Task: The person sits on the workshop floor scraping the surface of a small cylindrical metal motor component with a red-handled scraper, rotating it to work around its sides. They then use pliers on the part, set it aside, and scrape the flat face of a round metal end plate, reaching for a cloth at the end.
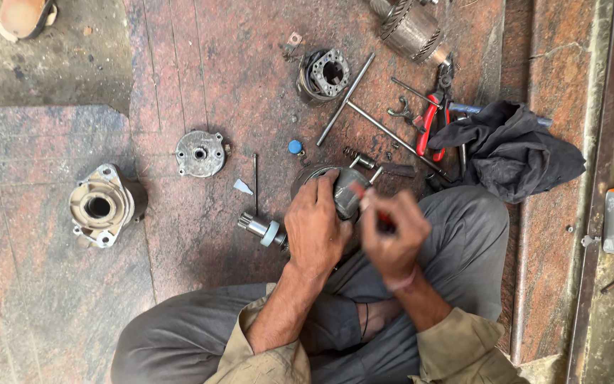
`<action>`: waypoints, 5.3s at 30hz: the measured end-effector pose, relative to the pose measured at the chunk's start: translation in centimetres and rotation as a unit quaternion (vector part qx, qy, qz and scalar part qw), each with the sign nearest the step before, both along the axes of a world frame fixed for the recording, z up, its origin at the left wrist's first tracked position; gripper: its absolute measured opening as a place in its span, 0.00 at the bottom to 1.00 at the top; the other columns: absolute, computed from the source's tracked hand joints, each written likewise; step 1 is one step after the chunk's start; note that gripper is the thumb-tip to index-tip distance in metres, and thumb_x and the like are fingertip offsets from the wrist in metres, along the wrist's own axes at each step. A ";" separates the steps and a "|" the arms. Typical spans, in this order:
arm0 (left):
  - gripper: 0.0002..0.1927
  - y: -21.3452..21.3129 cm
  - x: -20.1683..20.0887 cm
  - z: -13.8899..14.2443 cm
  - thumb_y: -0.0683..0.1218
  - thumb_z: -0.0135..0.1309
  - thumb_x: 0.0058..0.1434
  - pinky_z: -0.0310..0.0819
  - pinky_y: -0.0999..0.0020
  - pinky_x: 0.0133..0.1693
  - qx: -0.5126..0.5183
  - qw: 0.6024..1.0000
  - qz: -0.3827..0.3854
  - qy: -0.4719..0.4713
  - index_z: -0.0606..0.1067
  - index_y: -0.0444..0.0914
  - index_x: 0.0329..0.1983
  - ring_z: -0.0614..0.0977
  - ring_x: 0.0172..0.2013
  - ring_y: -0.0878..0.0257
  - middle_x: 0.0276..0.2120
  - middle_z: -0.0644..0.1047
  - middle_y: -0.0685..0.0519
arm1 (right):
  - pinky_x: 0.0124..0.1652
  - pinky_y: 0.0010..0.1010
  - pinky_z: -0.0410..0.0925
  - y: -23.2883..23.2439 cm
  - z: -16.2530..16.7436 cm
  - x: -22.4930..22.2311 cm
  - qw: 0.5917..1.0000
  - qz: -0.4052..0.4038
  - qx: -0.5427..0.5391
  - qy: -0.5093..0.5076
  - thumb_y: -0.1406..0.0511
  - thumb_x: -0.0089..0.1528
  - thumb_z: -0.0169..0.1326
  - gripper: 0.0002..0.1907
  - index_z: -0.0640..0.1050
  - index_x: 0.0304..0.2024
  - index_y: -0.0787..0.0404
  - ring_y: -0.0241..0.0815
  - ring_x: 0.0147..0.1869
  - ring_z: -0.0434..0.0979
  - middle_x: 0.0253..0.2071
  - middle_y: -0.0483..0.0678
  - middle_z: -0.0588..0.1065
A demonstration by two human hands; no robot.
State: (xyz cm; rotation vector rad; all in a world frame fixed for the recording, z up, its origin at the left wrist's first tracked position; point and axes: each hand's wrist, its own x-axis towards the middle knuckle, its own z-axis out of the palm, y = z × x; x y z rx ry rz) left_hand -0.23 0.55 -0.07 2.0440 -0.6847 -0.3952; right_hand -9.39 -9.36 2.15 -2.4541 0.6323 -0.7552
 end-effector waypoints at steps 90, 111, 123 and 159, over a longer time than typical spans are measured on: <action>0.37 -0.1 0.6 -0.1 0.50 0.69 0.40 0.78 0.52 0.38 0.073 0.997 0.011 0.028 0.76 0.38 0.58 0.84 0.38 0.46 0.40 0.82 0.46 | 0.29 0.29 0.63 0.3 0.2 0.4 0.995 0.037 0.090 -0.029 0.75 0.60 0.60 0.07 0.80 0.40 0.66 0.37 0.29 0.71 0.29 0.48 0.71; 0.33 0.1 0.7 -0.3 0.46 0.65 0.40 0.78 0.53 0.38 0.067 0.997 0.023 0.009 0.78 0.38 0.55 0.85 0.38 0.45 0.42 0.83 0.44 | 0.30 0.32 0.62 0.5 0.1 0.2 0.999 -0.005 0.050 0.018 0.76 0.61 0.60 0.04 0.79 0.37 0.65 0.42 0.29 0.71 0.28 0.49 0.70; 0.33 -0.3 0.9 0.5 0.50 0.68 0.39 0.78 0.53 0.39 0.061 0.997 0.035 0.041 0.79 0.37 0.52 0.85 0.37 0.46 0.41 0.84 0.45 | 0.31 0.32 0.63 0.1 0.0 0.1 0.996 -0.018 0.092 -0.003 0.76 0.61 0.56 0.05 0.79 0.40 0.67 0.42 0.31 0.72 0.30 0.50 0.71; 0.32 -0.2 0.6 0.2 0.49 0.68 0.40 0.78 0.51 0.37 0.045 0.998 0.036 0.006 0.78 0.38 0.50 0.85 0.36 0.44 0.39 0.83 0.45 | 0.32 0.33 0.63 -0.3 -0.5 0.2 0.999 -0.021 0.026 0.005 0.76 0.64 0.58 0.03 0.79 0.37 0.66 0.44 0.31 0.71 0.30 0.51 0.70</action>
